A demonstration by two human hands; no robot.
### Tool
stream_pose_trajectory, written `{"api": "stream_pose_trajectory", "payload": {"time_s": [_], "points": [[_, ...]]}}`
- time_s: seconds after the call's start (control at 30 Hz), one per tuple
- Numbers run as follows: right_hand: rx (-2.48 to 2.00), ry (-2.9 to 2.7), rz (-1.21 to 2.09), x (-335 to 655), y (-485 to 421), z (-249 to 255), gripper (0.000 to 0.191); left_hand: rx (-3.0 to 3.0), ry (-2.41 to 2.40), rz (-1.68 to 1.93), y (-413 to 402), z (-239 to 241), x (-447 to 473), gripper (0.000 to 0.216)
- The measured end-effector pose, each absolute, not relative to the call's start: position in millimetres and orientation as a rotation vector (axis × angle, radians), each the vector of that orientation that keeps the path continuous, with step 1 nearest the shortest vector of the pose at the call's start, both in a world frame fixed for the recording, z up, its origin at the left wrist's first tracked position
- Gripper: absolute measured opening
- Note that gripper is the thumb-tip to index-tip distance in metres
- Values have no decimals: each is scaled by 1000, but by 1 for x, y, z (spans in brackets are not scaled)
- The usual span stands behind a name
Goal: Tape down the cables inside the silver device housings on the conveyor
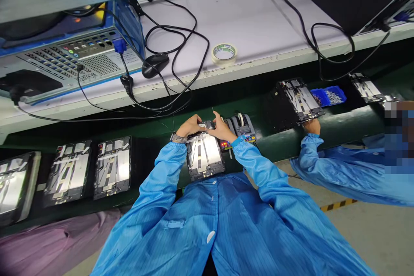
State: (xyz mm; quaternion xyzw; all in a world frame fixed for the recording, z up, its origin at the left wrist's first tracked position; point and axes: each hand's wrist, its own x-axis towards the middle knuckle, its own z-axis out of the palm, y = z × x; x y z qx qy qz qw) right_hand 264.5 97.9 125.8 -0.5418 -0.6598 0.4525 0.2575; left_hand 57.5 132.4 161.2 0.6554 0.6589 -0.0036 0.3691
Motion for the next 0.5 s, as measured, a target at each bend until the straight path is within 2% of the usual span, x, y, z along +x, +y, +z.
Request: {"api": "stream_pose_trajectory", "payload": {"time_s": [0.27,0.43,0.5], "points": [[-1579,-1578,1236,255,79,117,107,1683,1714,20,127,175,58,56],[-1507,-1703,900,251,54,146,83,1660,1593,432,102,188,16,40],[-1388,-1841,889,242,50,159,76,1633,1590,576,87,184,-5,33]]}}
